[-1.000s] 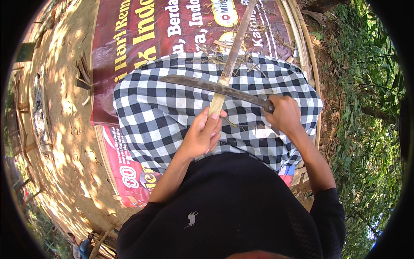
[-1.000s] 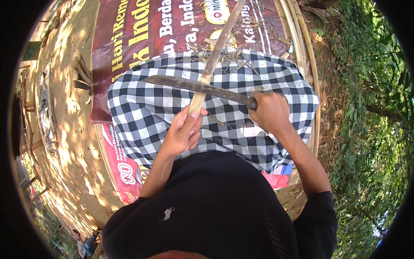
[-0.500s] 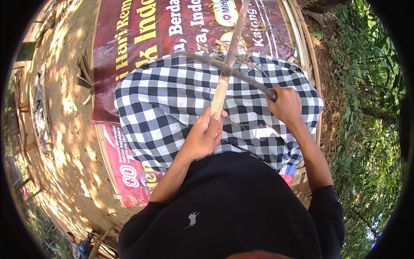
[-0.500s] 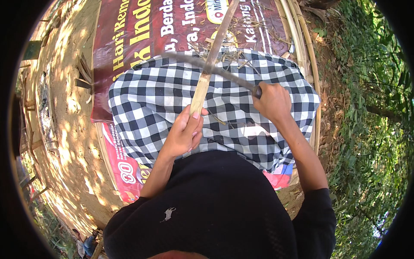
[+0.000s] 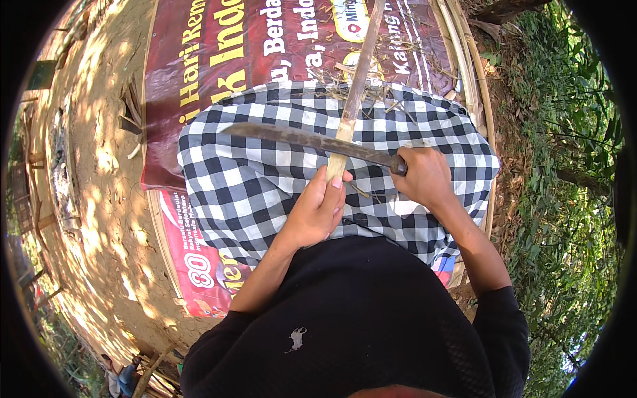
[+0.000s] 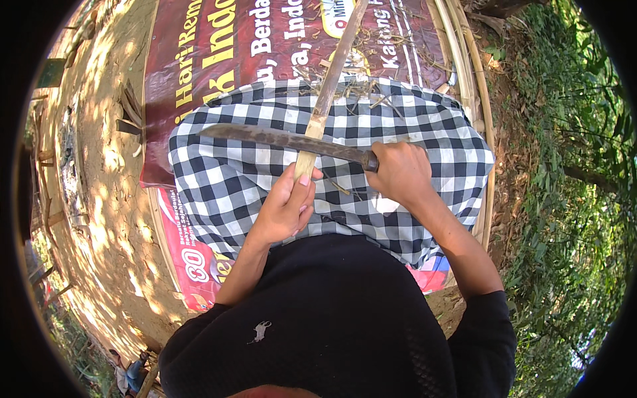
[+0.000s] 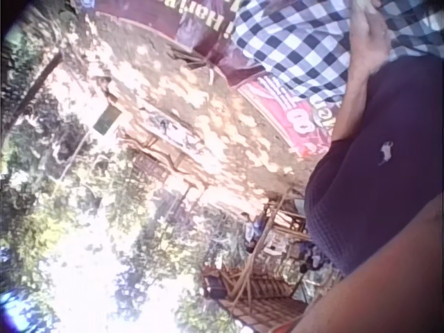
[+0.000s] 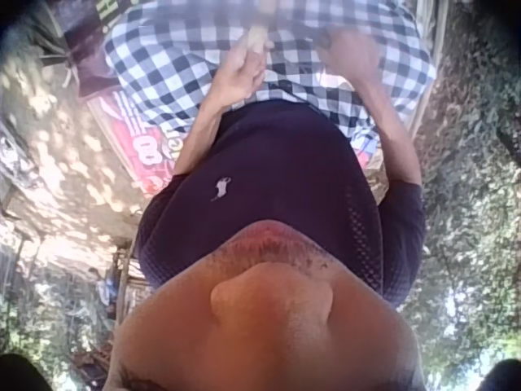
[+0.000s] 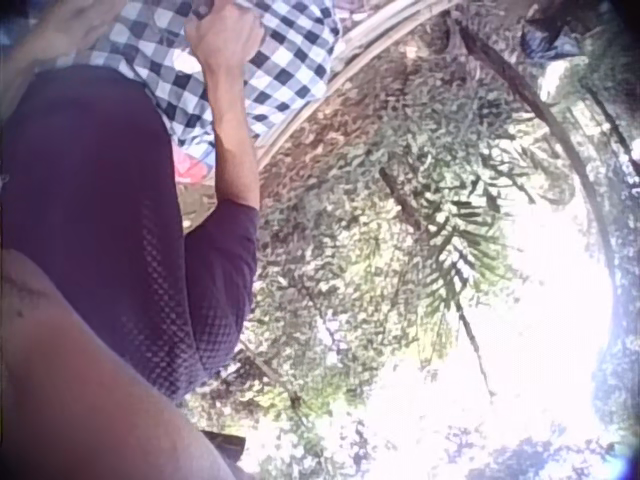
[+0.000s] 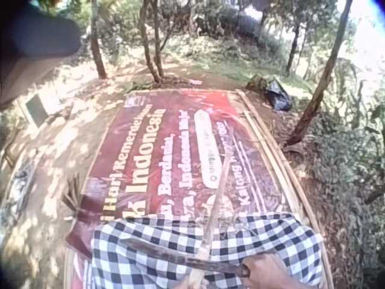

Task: The person shaves a piece of bamboo with a machete, removing thin layers of wood while holding it in their lap.

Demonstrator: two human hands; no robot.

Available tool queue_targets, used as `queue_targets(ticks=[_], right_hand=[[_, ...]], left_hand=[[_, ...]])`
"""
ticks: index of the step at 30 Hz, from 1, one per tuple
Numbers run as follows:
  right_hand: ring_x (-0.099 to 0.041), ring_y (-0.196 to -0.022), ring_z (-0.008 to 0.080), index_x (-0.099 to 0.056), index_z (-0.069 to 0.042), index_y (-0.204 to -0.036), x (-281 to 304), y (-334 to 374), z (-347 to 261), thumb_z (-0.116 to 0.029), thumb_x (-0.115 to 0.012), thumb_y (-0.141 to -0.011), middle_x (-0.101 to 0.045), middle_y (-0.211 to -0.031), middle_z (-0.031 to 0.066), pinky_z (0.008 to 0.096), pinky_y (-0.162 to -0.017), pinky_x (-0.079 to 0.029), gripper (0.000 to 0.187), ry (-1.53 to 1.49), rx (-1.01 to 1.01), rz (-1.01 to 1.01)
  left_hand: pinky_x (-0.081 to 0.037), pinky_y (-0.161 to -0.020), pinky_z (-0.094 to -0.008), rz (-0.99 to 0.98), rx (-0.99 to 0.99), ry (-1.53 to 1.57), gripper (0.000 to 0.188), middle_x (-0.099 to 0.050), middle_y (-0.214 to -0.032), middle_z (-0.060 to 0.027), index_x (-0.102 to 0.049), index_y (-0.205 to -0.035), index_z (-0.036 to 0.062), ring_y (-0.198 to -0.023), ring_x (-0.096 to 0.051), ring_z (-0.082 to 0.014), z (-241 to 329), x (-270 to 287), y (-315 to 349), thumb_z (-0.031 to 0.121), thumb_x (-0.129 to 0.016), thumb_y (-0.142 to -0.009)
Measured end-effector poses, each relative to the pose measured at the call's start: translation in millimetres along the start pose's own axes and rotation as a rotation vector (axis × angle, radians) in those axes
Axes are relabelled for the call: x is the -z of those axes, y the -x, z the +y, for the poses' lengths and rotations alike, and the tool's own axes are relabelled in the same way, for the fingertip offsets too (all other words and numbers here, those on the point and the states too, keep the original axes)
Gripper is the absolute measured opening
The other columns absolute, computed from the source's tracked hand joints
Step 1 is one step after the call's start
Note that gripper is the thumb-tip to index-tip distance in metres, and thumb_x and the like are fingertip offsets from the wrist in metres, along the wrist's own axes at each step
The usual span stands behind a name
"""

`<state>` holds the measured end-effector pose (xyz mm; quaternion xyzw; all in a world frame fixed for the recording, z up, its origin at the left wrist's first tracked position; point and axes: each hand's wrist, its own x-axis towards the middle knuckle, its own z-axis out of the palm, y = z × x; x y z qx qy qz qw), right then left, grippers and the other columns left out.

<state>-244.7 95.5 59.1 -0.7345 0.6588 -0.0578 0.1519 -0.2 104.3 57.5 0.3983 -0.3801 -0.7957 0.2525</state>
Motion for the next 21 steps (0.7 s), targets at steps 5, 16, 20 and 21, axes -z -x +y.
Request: queue_targets(ticks=[5,16,20,21], right_hand=[[-0.065,-0.061,0.0383,-0.065,-0.004,-0.071,-2,-13,17,-0.018,-0.07,-0.071,-0.064,-0.063,0.0163,0.0484,-0.062,-0.054,0.015,0.01,-0.064,0.008],[-0.063,-0.061,0.0401,-0.064,-0.003,-0.07,-1,-11,17,-0.017,-0.073,-0.071,-0.063,-0.063,0.0174,0.0489,-0.061,-0.052,0.017,-0.018,-0.01,-0.003],[-0.064,-0.063,0.0397,-0.065,-0.002,-0.07,-2,-11,6,-0.017,-0.074,-0.071,-0.064,-0.063,0.0175,0.0494,-0.062,-0.052,0.017,-0.013,-0.048,-0.008],[-0.064,-0.063,0.0399,-0.065,-0.002,-0.071,-1,-8,1,-0.017,-0.074,-0.071,-0.064,-0.063,0.0176,0.0495,-0.062,-0.052,0.017,-0.016,-0.025,-0.007]], left_hand=[[-0.029,-0.034,-0.0226,-0.026,-0.031,-0.032,0.03,-0.038,-0.067,0.0018,-0.045,-0.123,0.0021,-0.038,-0.03,-0.0044,-6,9,-2,0.027,-0.032,-0.111],[-0.03,-0.034,-0.0222,-0.006,-0.002,-0.028,0.032,-0.038,-0.067,0.0022,-0.045,-0.123,0.0017,-0.038,-0.032,-0.0044,-3,3,-3,0.029,-0.033,-0.111],[-0.03,-0.035,-0.022,0.038,-0.054,-0.13,0.031,-0.037,-0.066,0.003,-0.046,-0.123,0.0014,-0.04,-0.031,-0.0033,-9,4,-10,0.028,-0.034,-0.11],[-0.029,-0.036,-0.0219,0.037,-0.053,-0.129,0.031,-0.038,-0.066,0.0032,-0.046,-0.123,0.0012,-0.041,-0.031,-0.0031,-8,-1,-8,0.028,-0.034,-0.11]])
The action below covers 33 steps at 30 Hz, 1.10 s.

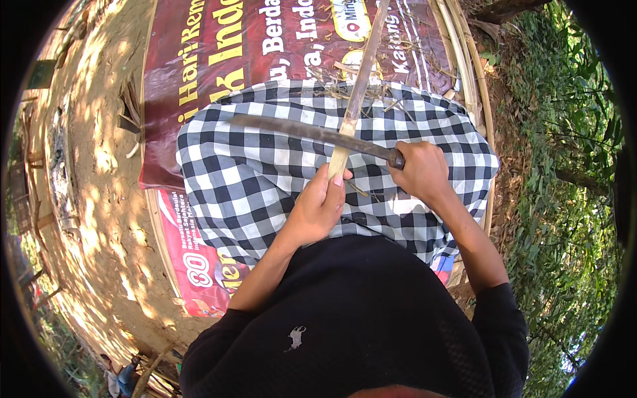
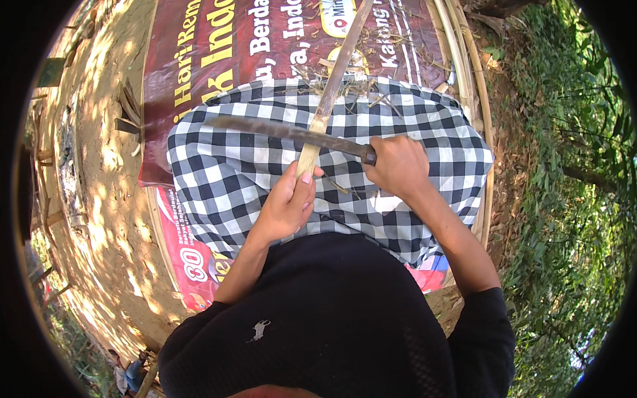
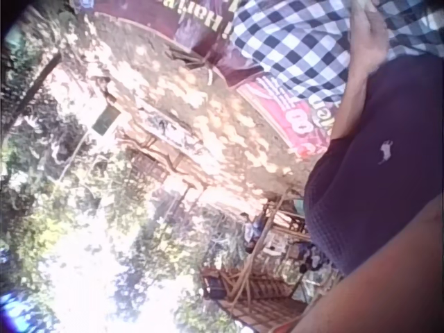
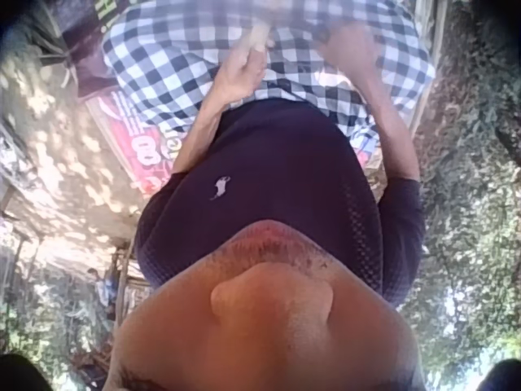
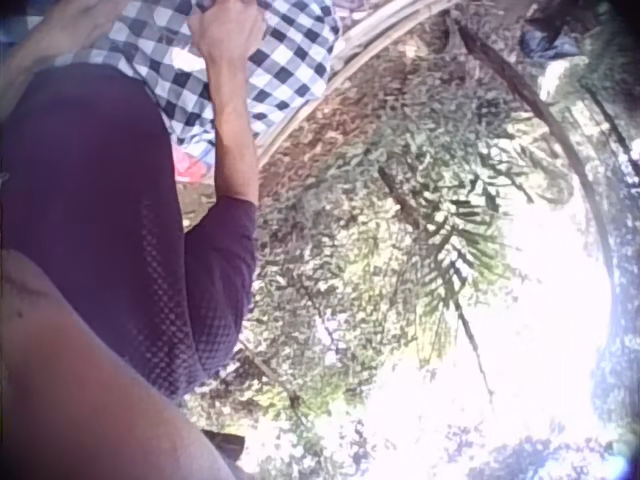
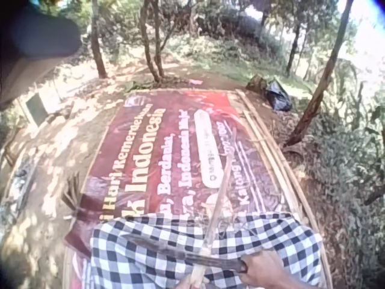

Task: The person shaves a piece of bamboo with a machete, removing thin layers of wood while holding it in their lap.

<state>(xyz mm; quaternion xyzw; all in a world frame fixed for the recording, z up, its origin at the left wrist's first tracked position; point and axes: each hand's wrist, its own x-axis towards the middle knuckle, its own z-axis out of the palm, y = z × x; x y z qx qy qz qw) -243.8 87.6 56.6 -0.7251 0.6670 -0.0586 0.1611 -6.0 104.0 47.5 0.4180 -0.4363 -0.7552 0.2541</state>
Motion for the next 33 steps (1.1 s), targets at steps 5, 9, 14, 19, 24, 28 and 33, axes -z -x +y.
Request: queue_targets(ticks=[5,9,14,19,24,28,33], right_hand=[[-0.065,-0.065,0.0405,-0.065,-0.002,-0.071,3,-12,16,-0.019,-0.073,-0.072,-0.064,-0.064,0.0177,0.0487,-0.066,-0.053,0.018,0.024,-0.207,-0.035],[-0.065,-0.067,0.0413,-0.069,-0.003,-0.075,2,-9,13,-0.02,-0.072,-0.076,-0.065,-0.066,0.0191,0.0493,-0.066,-0.054,0.017,0.024,0.054,-0.067],[-0.065,-0.065,0.041,-0.066,-0.004,-0.072,8,-13,10,-0.019,-0.072,-0.072,-0.064,-0.064,0.0185,0.0492,-0.066,-0.054,0.016,0.057,-0.107,-0.007],[-0.065,-0.065,0.0417,-0.066,-0.003,-0.072,6,-14,23,-0.021,-0.073,-0.074,-0.064,-0.064,0.0194,0.0496,-0.066,-0.054,0.019,0.07,-0.166,0.018],[-0.064,-0.065,0.0403,-0.063,-0.004,-0.069,7,8,18,-0.02,-0.075,-0.071,-0.064,-0.064,0.0174,0.048,-0.063,-0.052,0.02,0.044,0.041,0.019],[-0.064,-0.064,0.039,-0.063,-0.004,-0.07,10,12,24,-0.017,-0.074,-0.07,-0.063,-0.063,0.0154,0.0492,-0.063,-0.051,0.017,0.058,-0.071,0.001],[-0.066,-0.066,0.0388,-0.066,-0.005,-0.074,17,16,18,-0.019,-0.071,-0.073,-0.067,-0.069,0.0163,0.0498,-0.066,-0.054,0.014,0.086,-0.106,0.008]], left_hand=[[-0.029,-0.038,-0.0211,-0.005,-0.043,-0.048,0.031,-0.038,-0.067,0.0035,-0.047,-0.123,0.0007,-0.044,-0.032,-0.0022,-10,1,4,0.026,-0.035,-0.11],[-0.03,-0.041,-0.0208,0.003,-0.029,-0.043,0.031,-0.039,-0.068,0.0041,-0.047,-0.124,0.0004,-0.046,-0.032,-0.0022,-6,0,5,0.027,-0.036,-0.11],[-0.032,-0.045,-0.0212,0.006,-0.036,-0.076,0.031,-0.039,-0.068,0.0043,-0.048,-0.122,0.0012,-0.052,-0.036,-0.0025,-4,0,5,0.027,-0.037,-0.11],[-0.032,-0.044,-0.0212,0.037,-0.063,-0.157,0.031,-0.039,-0.068,0.0039,-0.048,-0.121,0.0017,-0.051,-0.036,-0.0026,-16,3,2,0.028,-0.036,-0.11],[-0.031,-0.037,-0.022,-0.007,-0.007,0.069,0.032,-0.039,-0.067,0.003,-0.048,-0.12,0.0014,-0.042,-0.034,-0.0036,4,5,2,0.029,-0.036,-0.11],[-0.028,-0.032,-0.022,-0.037,0.056,0.231,0.032,-0.037,-0.066,0.0027,-0.048,-0.12,0.0016,-0.036,-0.029,-0.0038,9,14,4,0.03,-0.036,-0.11],[-0.026,-0.031,-0.0215,-0.032,0.047,0.262,0.032,-0.037,-0.066,0.0027,-0.048,-0.119,0.0025,-0.034,-0.026,-0.0032,20,14,9,0.031,-0.038,-0.11]])
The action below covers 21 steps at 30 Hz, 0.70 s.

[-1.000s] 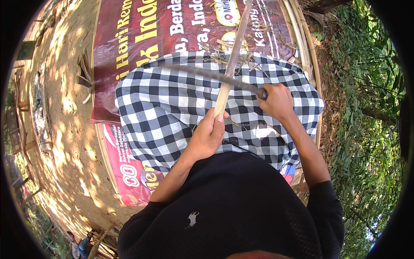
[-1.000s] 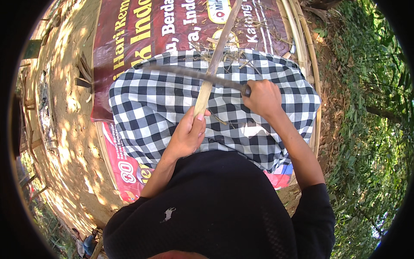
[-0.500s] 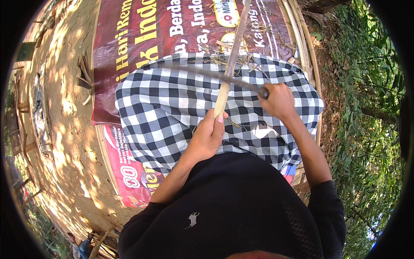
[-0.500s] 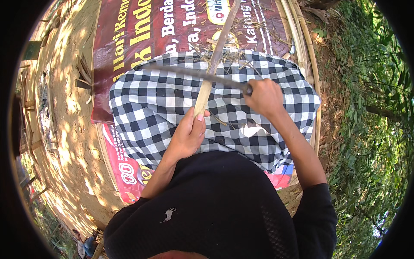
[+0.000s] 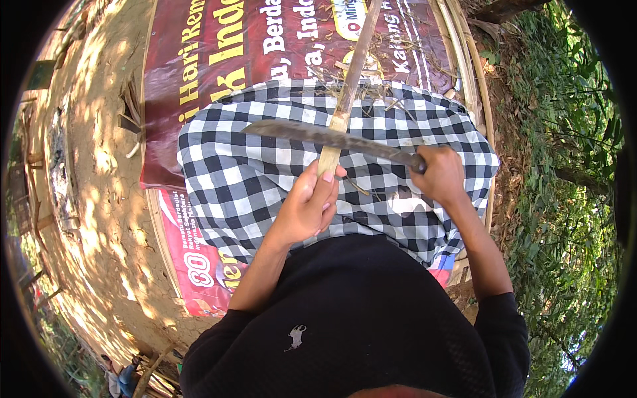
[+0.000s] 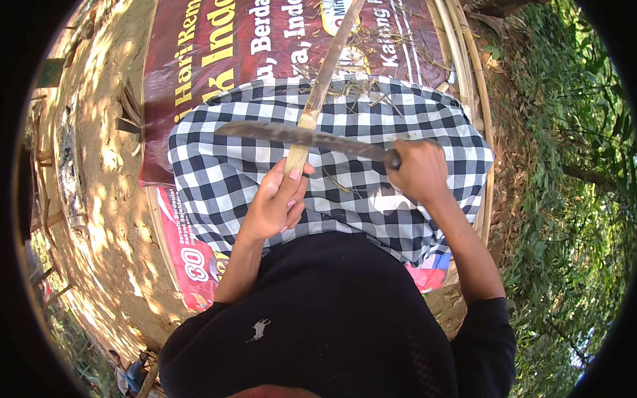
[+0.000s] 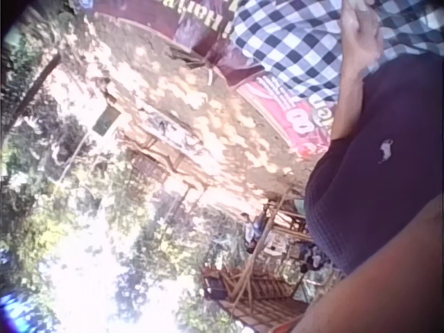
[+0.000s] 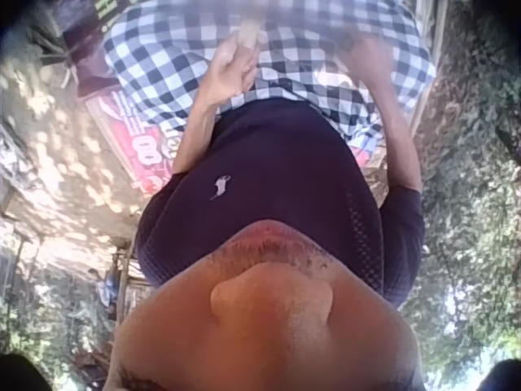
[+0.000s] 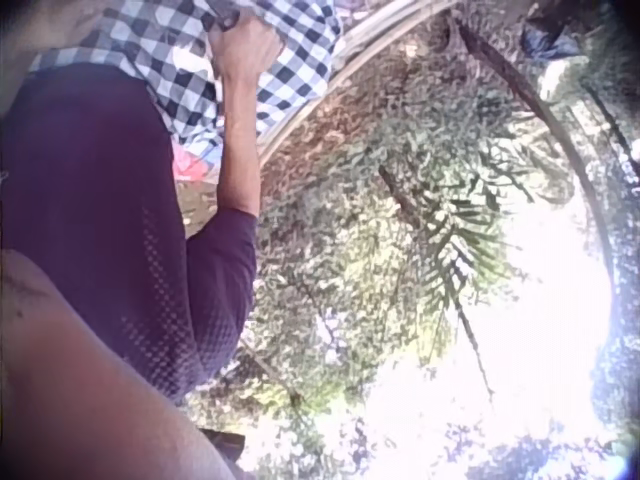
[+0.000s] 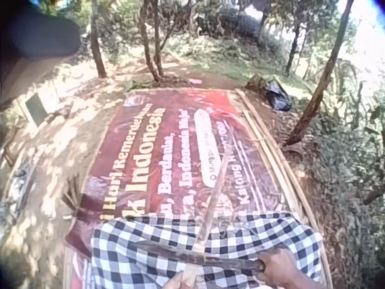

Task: The person shaves a piece of bamboo with a machete, removing thin layers of wood while holding it in their lap.

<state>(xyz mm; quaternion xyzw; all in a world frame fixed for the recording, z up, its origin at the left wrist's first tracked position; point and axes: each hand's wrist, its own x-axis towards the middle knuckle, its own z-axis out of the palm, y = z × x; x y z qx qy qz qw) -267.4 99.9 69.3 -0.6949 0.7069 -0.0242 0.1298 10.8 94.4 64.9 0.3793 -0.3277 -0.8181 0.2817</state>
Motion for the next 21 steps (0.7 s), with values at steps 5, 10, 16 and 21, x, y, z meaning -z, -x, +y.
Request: queue_targets(ticks=[5,10,16,21], right_hand=[[-0.063,-0.061,0.0406,-0.064,-0.005,-0.072,-1,-7,19,-0.019,-0.073,-0.074,-0.062,-0.062,0.0173,0.0497,-0.06,-0.051,0.017,-0.015,-0.091,0.057],[-0.067,-0.069,0.0403,-0.07,-0.004,-0.079,-11,-17,18,-0.021,-0.072,-0.078,-0.068,-0.07,0.0187,0.0508,-0.067,-0.054,0.018,-0.025,-0.132,-0.033],[-0.065,-0.065,0.0419,-0.068,-0.002,-0.075,3,-17,-1,-0.02,-0.071,-0.078,-0.064,-0.065,0.0206,0.0494,-0.065,-0.053,0.018,-0.084,-0.137,-0.037],[-0.063,-0.061,0.0414,-0.065,-0.002,-0.068,-2,-5,-19,-0.018,-0.072,-0.075,-0.062,-0.061,0.0194,0.0491,-0.062,-0.051,0.019,-0.112,-0.032,-0.047]], left_hand=[[-0.026,-0.031,-0.0219,-0.02,0.039,0.051,0.032,-0.036,-0.066,0.0028,-0.048,-0.118,0.0026,-0.034,-0.026,-0.0033,-3,-1,1,0.031,-0.038,-0.11],[-0.027,-0.03,-0.0222,-0.017,0.026,-0.002,0.031,-0.035,-0.066,0.0028,-0.048,-0.118,0.0023,-0.033,-0.026,-0.0035,-9,1,-1,0.03,-0.036,-0.11],[-0.043,-0.038,-0.025,-0.114,0.082,0.104,0.031,-0.053,-0.076,-0.004,-0.05,-0.122,-0.0022,-0.043,-0.048,-0.0091,-8,7,3,0.024,-0.039,-0.109],[-0.062,-0.064,-0.032,-0.105,0.195,0.344,0.046,-0.068,-0.106,-0.02,-0.047,-0.139,-0.0066,-0.073,-0.071,-0.0195,-17,23,-23,0.024,-0.048,-0.105]])
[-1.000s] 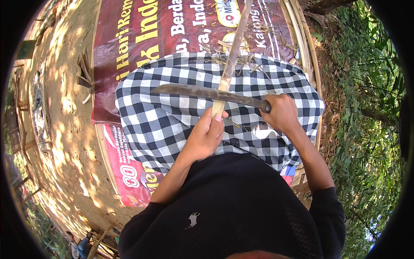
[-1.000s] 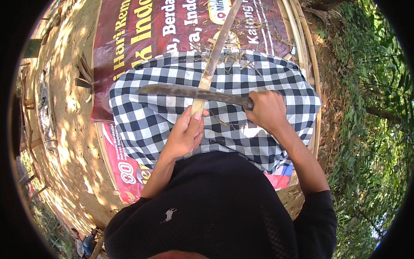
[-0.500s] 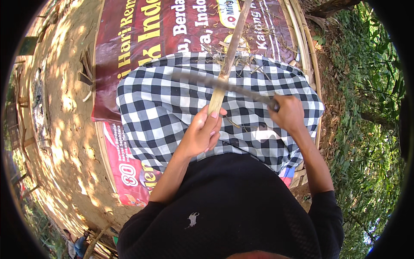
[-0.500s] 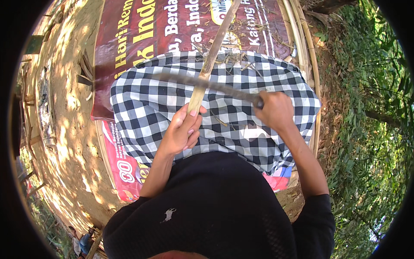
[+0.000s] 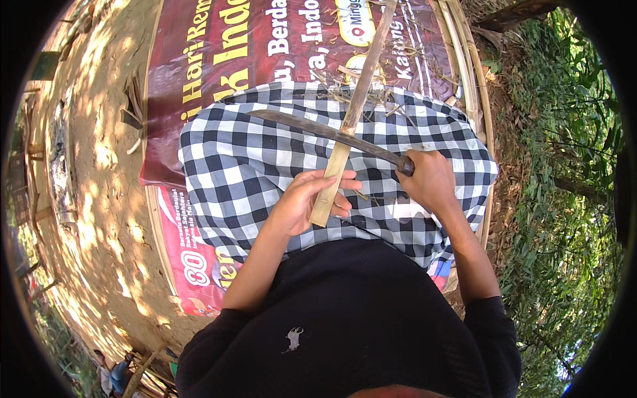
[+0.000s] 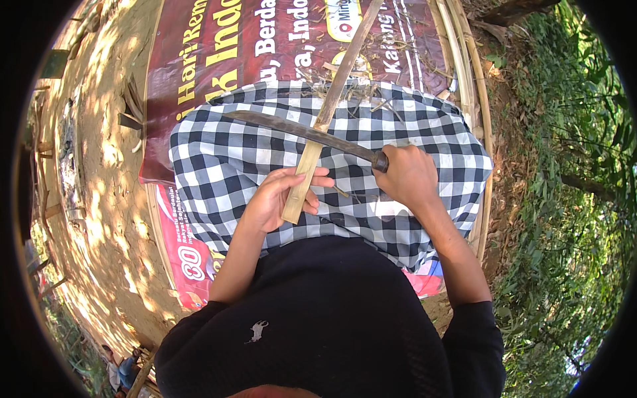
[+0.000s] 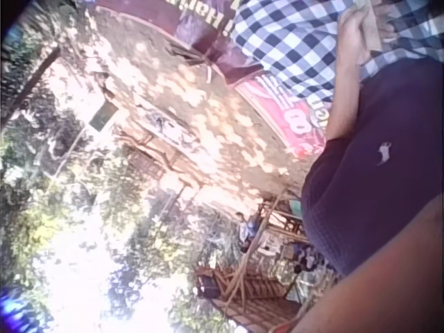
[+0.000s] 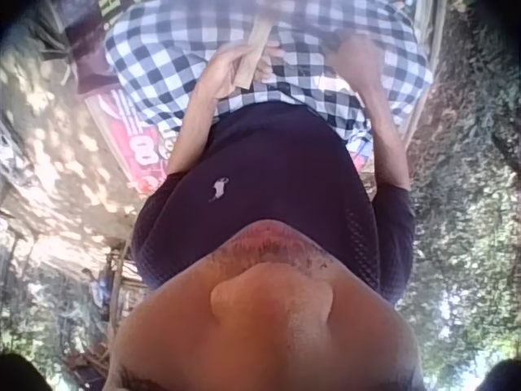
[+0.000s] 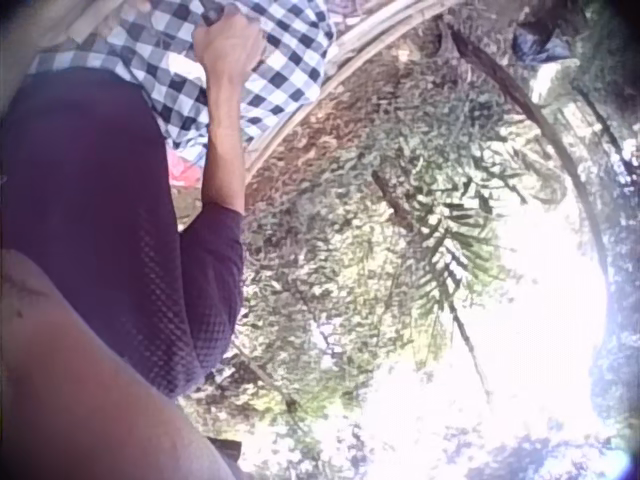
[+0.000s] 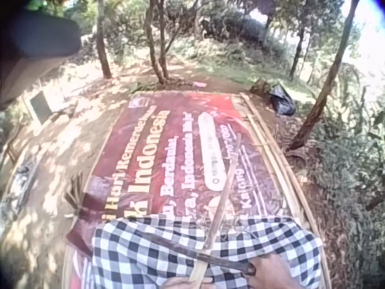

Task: The person shaves a piece of bamboo with a machete, removing thin layers of wood while holding it in their lap.

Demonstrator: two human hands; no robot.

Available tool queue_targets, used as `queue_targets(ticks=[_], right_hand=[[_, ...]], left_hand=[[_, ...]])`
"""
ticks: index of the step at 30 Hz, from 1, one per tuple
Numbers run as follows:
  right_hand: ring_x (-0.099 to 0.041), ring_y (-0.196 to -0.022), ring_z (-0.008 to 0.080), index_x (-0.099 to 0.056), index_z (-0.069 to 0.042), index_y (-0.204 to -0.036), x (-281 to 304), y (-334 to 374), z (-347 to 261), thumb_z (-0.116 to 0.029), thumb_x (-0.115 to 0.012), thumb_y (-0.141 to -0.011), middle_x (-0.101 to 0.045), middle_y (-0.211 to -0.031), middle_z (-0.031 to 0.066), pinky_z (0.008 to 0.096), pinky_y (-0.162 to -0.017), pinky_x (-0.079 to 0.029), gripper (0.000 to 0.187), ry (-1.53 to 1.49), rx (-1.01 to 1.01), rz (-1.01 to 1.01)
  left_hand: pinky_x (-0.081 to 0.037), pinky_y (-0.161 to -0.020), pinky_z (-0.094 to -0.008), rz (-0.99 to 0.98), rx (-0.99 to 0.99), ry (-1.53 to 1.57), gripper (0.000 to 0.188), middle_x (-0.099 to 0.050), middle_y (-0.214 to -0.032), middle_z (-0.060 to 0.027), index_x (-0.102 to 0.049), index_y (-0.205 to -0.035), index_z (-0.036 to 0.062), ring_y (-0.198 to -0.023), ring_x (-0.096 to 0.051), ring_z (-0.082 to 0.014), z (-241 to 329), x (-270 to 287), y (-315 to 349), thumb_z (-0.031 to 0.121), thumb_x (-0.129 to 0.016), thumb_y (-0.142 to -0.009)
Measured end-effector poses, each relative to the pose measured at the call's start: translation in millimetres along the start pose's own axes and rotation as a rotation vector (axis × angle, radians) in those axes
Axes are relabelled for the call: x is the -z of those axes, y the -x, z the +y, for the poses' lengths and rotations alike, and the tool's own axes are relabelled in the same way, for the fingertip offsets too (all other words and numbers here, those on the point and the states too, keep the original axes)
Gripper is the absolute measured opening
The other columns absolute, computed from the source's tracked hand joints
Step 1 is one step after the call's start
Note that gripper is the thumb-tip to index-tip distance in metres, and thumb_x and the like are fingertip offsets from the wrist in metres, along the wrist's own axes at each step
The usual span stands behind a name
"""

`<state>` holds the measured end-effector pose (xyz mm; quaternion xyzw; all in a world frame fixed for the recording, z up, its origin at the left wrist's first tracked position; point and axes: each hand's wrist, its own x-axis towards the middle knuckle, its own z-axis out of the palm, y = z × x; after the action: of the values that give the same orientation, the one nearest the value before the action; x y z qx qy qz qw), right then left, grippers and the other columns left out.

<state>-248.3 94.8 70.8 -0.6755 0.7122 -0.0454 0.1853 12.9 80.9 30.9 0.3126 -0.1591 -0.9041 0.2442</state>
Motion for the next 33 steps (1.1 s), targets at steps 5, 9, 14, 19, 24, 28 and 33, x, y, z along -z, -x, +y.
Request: queue_targets(ticks=[5,9,14,19,24,28,33], right_hand=[[-0.064,-0.061,0.0404,-0.065,-0.003,-0.068,-2,-2,5,-0.019,-0.071,-0.075,-0.063,-0.062,0.0187,0.0492,-0.061,-0.051,0.018,0.038,0.034,0.022],[-0.064,-0.061,0.04,-0.065,-0.004,-0.068,-2,-4,8,-0.019,-0.07,-0.074,-0.063,-0.062,0.0177,0.0494,-0.061,-0.051,0.017,0.068,0.058,0.048],[-0.063,-0.061,0.0404,-0.063,-0.005,-0.067,1,-7,10,-0.018,-0.07,-0.073,-0.063,-0.062,0.0165,0.0498,-0.061,-0.05,0.016,0.097,0.084,0.068],[-0.061,-0.06,0.0406,-0.057,-0.004,-0.065,2,-6,6,-0.017,-0.071,-0.071,-0.061,-0.061,0.0153,0.0501,-0.06,-0.048,0.02,0.044,0.169,0.143],[-0.059,-0.061,0.0381,-0.056,-0.004,-0.066,8,-4,-8,-0.015,-0.074,-0.068,-0.06,-0.063,0.0132,0.0479,-0.061,-0.047,0.021,-0.035,0.226,0.219],[-0.059,-0.062,0.0345,-0.061,-0.007,-0.071,10,-8,-9,-0.014,-0.076,-0.062,-0.062,-0.066,0.0106,0.0454,-0.063,-0.048,0.019,-0.015,0.29,0.302],[-0.06,-0.06,0.0328,-0.06,-0.008,-0.072,0,-33,30,-0.012,-0.075,-0.06,-0.062,-0.065,0.0087,0.0434,-0.061,-0.048,0.019,-0.034,0.436,0.473]], left_hand=[[-0.063,-0.066,-0.0329,-0.055,0.067,0.019,0.045,-0.07,-0.102,-0.0196,-0.049,-0.137,-0.0039,-0.071,-0.072,-0.0225,2,3,-14,0.025,-0.051,-0.103],[-0.047,-0.048,-0.0288,0.059,0.034,-0.041,0.039,-0.065,-0.083,-0.01,-0.051,-0.128,0.0001,-0.051,-0.055,-0.015,6,-15,-32,0.031,-0.052,-0.104],[-0.029,-0.035,-0.0203,0.009,-0.045,-0.322,0.04,-0.041,-0.064,0.0039,-0.052,-0.11,0.0036,-0.039,-0.029,-0.0033,5,-14,-34,0.042,-0.038,-0.109],[-0.027,-0.038,-0.0204,-0.028,-0.112,-0.426,0.04,-0.032,-0.064,0.0053,-0.046,-0.103,0.0077,-0.045,-0.027,-0.0026,-6,-31,-21,0.045,-0.033,-0.11],[-0.029,-0.039,-0.0211,0.009,-0.342,-0.66,0.039,-0.038,-0.064,0.0041,-0.048,-0.106,0.0034,-0.045,-0.031,-0.0028,-1,-45,-16,0.04,-0.035,-0.11],[-0.029,-0.04,-0.0222,0.042,-0.428,-0.748,0.04,-0.037,-0.062,0.0046,-0.048,-0.106,0.0002,-0.047,-0.034,-0.003,5,-49,-11,0.038,-0.035,-0.111],[-0.027,-0.041,-0.0228,0.035,-0.497,-0.783,0.042,-0.035,-0.062,0.0059,-0.049,-0.104,-0.0005,-0.049,-0.031,-0.0026,-2,-36,-17,0.039,-0.036,-0.11]])
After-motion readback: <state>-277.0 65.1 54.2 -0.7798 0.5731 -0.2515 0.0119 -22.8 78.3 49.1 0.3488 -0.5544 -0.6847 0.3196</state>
